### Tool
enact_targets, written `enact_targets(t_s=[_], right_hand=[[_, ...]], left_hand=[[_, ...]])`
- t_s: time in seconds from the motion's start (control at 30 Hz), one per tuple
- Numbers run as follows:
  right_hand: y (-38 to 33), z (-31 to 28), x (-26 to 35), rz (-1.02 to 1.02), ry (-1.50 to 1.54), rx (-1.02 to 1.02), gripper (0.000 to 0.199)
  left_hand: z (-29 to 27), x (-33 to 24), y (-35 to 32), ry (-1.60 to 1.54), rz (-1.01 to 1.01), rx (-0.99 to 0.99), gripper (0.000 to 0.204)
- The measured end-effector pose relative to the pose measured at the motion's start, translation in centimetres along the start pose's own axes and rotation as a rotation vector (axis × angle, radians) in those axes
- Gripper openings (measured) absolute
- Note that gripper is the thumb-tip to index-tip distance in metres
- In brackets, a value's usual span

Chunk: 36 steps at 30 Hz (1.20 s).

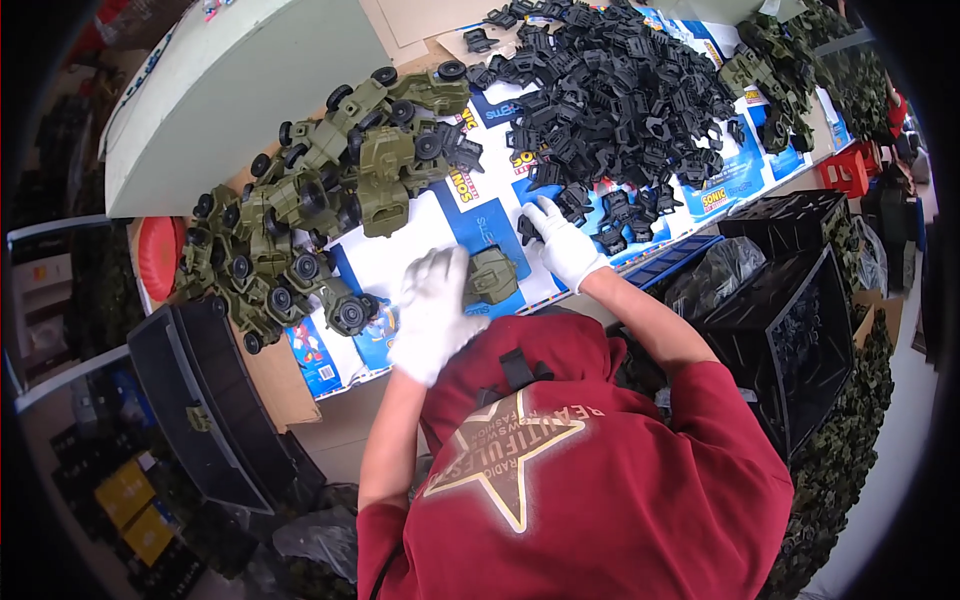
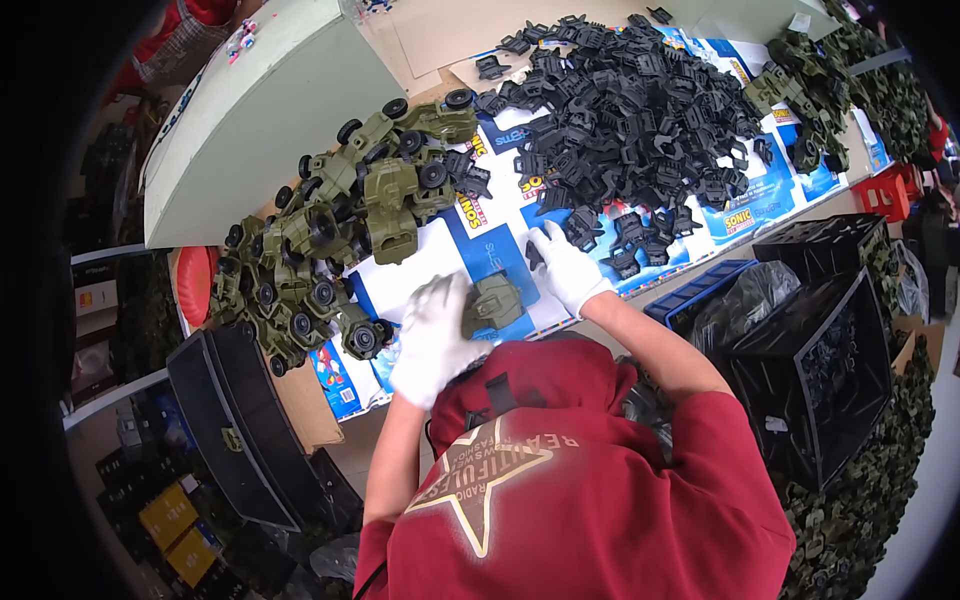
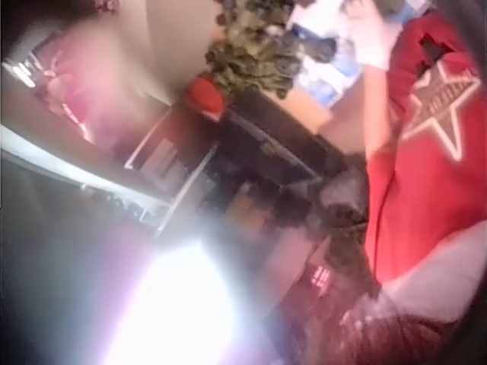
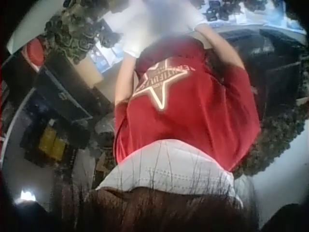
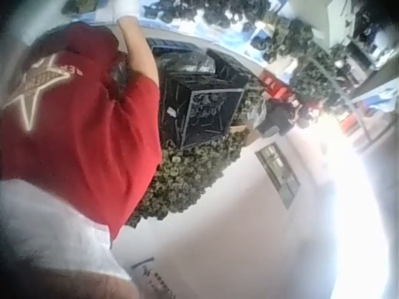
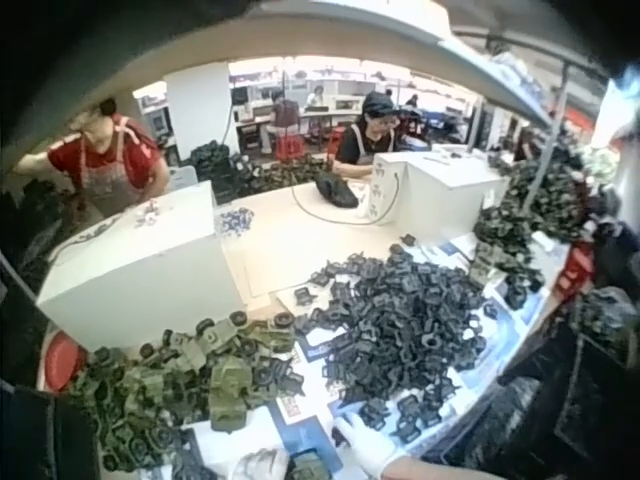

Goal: The person dumps plastic parts and toy vehicle bodies from bins onto a table, assembles the parts onto the toy vehicle bodies by hand, and places the assembled vehicles into a bin.

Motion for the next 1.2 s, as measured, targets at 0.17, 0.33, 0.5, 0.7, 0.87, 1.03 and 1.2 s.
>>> enact_targets(t_s=[0.17, 0.33, 0.5, 0.7, 0.87, 1.03, 1.2], right_hand=[[-0.5, 3.0, -2.0, -0.122, -0.327, 0.031, 0.055], [0.6, 0.8, -1.6, 0.020, 0.370, -0.012, 0.045], [0.2, -3.4, 1.9, -0.014, 1.165, 0.314, 0.053], [0.1, -2.8, 3.4, -0.021, 1.489, 0.502, 0.066], [0.0, -3.1, 3.8, 0.033, 1.510, 0.525, 0.070], [0.1, -3.0, 3.6, 0.008, 1.448, 0.546, 0.068], [0.6, -3.3, 3.2, -0.127, 1.282, 0.548, 0.063]], left_hand=[[6.3, 3.2, 2.1, -0.084, -0.278, 0.569, 0.095], [2.9, 3.3, 2.2, -0.699, -0.569, 0.356, 0.085], [-1.4, -0.9, 1.8, -0.993, -0.615, 0.323, 0.091], [-2.0, -2.2, 1.0, -1.009, -0.669, 0.296, 0.083], [-1.9, -2.2, 0.5, -1.087, -0.688, 0.256, 0.082], [-2.0, -1.9, 0.1, -1.149, -0.721, 0.268, 0.084], [-1.7, -1.4, -0.4, -1.131, -0.730, 0.238, 0.082]])
Point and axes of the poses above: each hand's wrist, its own y-axis towards the middle knuckle, its own z-axis out of the palm, x = y × z, the point moved 4 cm from there along y, towards the middle knuckle, and after that the axes turned 12 degrees about -y, right-handed, at the moved point
